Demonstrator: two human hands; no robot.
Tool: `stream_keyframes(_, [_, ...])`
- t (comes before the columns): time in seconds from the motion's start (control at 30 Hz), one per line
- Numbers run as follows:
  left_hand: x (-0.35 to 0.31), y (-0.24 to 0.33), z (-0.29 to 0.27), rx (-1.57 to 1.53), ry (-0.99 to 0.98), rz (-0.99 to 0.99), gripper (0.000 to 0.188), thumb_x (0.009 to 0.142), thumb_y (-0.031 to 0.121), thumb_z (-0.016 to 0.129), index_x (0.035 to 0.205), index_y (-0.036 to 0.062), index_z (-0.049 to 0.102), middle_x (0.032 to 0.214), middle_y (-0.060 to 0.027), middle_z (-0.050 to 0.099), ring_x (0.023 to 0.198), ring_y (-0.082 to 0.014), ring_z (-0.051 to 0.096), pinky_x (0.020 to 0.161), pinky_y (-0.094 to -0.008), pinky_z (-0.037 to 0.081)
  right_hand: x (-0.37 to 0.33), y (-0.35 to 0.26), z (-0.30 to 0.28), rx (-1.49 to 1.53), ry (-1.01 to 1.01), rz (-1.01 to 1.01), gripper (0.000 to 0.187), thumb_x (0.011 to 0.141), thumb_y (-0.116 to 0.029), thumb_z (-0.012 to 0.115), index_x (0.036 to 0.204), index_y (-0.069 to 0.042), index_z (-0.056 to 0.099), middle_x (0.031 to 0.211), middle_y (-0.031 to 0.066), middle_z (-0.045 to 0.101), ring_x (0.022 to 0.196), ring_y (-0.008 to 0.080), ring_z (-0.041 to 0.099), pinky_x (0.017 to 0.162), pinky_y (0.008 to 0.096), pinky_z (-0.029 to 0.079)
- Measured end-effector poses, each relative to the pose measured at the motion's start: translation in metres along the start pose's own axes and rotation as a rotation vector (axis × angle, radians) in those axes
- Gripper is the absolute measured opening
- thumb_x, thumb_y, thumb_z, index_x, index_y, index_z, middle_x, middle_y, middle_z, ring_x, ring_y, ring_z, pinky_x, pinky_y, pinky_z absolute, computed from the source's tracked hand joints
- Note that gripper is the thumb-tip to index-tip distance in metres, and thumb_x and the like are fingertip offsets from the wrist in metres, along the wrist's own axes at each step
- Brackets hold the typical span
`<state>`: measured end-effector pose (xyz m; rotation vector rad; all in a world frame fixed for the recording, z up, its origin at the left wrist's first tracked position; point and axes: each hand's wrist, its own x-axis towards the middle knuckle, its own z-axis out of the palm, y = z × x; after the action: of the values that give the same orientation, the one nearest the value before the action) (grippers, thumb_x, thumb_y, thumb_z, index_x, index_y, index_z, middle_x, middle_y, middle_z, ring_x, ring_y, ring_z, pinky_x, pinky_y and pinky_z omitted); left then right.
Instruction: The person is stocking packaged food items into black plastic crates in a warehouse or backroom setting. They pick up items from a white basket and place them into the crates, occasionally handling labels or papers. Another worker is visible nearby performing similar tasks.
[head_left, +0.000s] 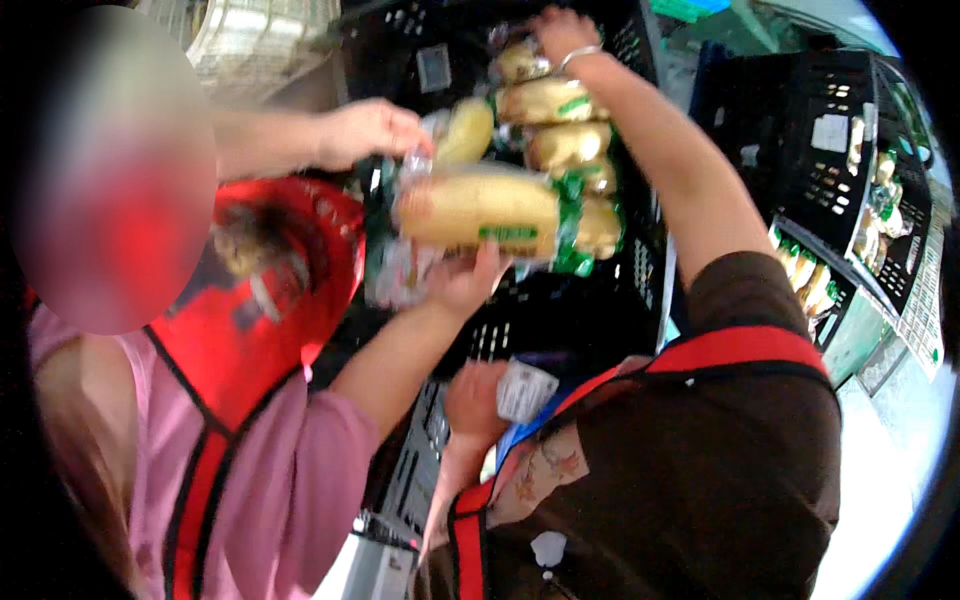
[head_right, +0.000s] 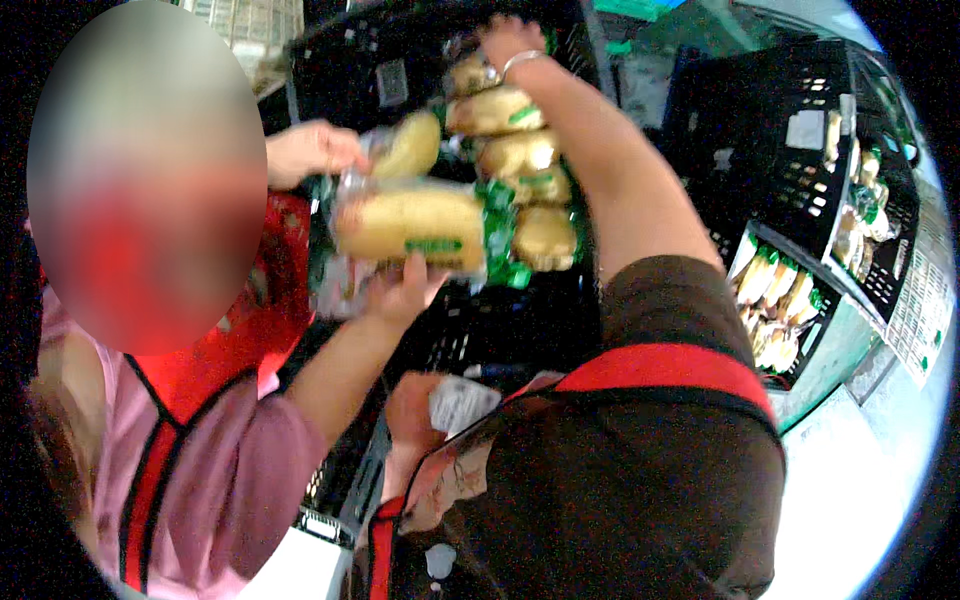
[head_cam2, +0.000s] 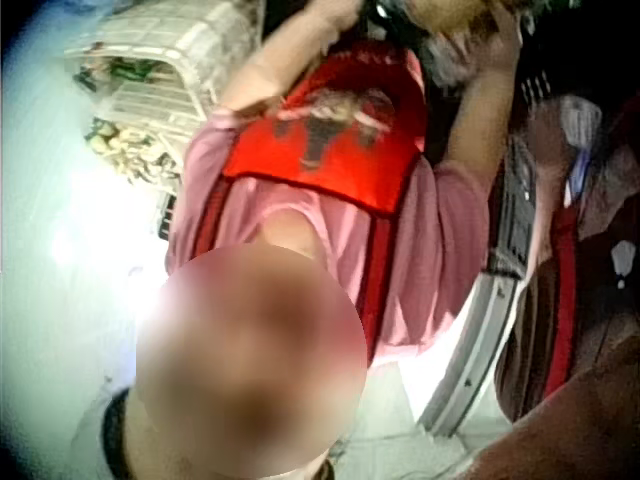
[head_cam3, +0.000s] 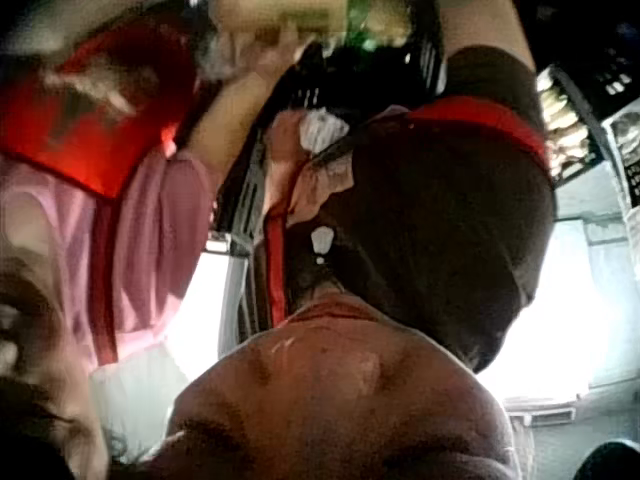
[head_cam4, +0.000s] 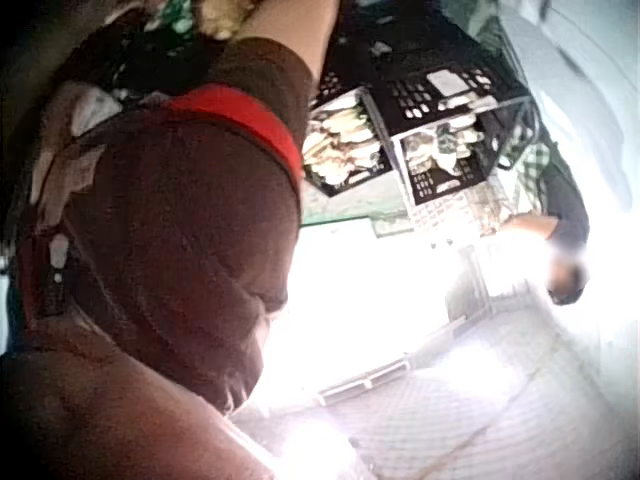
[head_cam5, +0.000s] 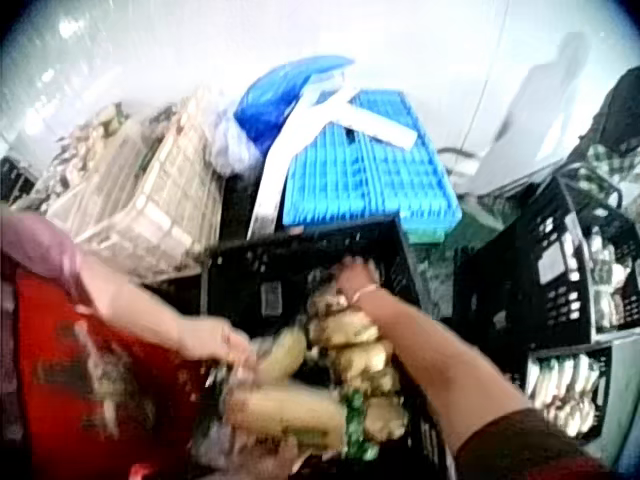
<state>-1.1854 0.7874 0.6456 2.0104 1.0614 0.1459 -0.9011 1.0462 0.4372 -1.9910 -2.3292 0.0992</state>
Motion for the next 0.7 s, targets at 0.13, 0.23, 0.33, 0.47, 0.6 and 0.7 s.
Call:
stream_keyframes(0.13, [-0.088, 0.044, 0.074, 0.079, 0.386, -0.210, 0.033, 0.067, 0.012, 0.070, 0.098, 0.0095, 0.059, 0.086, -0.0115, 0.062, 0.075, -0.0326, 0.058, 0.067, -0.0412, 0.047, -0.058, -0.045, -0.109, 0.919, 0.475, -0.071, 0.019, 0.077, -0.008, 0.069, 0.092, -0.004, 0.058, 0.084, 0.0115, 0.058, 0.074, 0.0262, 0.058, 0.066, 0.0321, 0.049])
stream_keyframes(0.23, [-0.084, 0.032, 0.070, 0.033, 0.381, -0.160, 0.035, 0.067, 0.014, 0.071, 0.100, 0.0096, 0.058, 0.089, -0.0116, 0.062, 0.081, -0.0339, 0.058, 0.071, -0.0428, 0.047, -0.173, -0.089, -0.191, 1.083, 0.316, -0.011, 0.012, 0.082, -0.010, 0.066, 0.092, -0.004, 0.063, 0.081, 0.0094, 0.064, 0.073, 0.0193, 0.063, 0.067, 0.0292, 0.051])
stream_keyframes(0.33, [-0.097, 0.046, 0.073, 0.033, 0.378, -0.150, 0.038, 0.068, 0.018, 0.072, 0.102, 0.0107, 0.057, 0.092, -0.0115, 0.062, 0.086, -0.0342, 0.058, 0.075, -0.0433, 0.047, -0.274, -0.126, -0.219, 1.107, -0.161, -0.331, 0.021, 0.081, -0.018, 0.067, 0.097, -0.005, 0.063, 0.084, 0.0086, 0.062, 0.081, 0.0207, 0.062, 0.071, 0.0320, 0.049])
stream_keyframes(0.47, [-0.094, 0.086, 0.058, -0.087, 0.241, -0.350, 0.036, 0.067, 0.026, 0.076, 0.090, 0.0028, 0.062, 0.092, -0.0186, 0.062, 0.089, -0.0351, 0.059, 0.075, -0.0428, 0.047, -0.351, -0.158, -0.216, 1.422, -0.559, -0.049, 0.022, 0.079, -0.008, 0.070, 0.100, -0.002, 0.065, 0.090, 0.0050, 0.065, 0.084, 0.0115, 0.060, 0.075, 0.0265, 0.050])
stream_keyframes(0.6, [-0.109, 0.091, 0.063, -0.096, 0.295, -0.279, 0.032, 0.065, 0.020, 0.075, 0.086, -0.0007, 0.062, 0.088, -0.0210, 0.063, 0.086, -0.0360, 0.061, 0.072, -0.0420, 0.047, -0.372, -0.169, -0.208, 1.659, -0.510, 0.068, 0.015, 0.080, -0.003, 0.068, 0.094, -0.001, 0.066, 0.091, 0.0062, 0.066, 0.086, 0.0144, 0.061, 0.075, 0.0279, 0.049])
stream_keyframes(0.7, [-0.109, 0.090, 0.061, -0.244, 0.213, -0.332, 0.029, 0.066, 0.016, 0.072, 0.087, -0.0012, 0.062, 0.086, -0.0208, 0.063, 0.082, -0.0363, 0.062, 0.069, -0.0419, 0.048, -0.374, -0.171, -0.211, 1.685, -0.352, 0.003, 0.014, 0.079, -0.006, 0.069, 0.093, -0.002, 0.067, 0.095, 0.0073, 0.066, 0.089, 0.0155, 0.061, 0.076, 0.0283, 0.049])
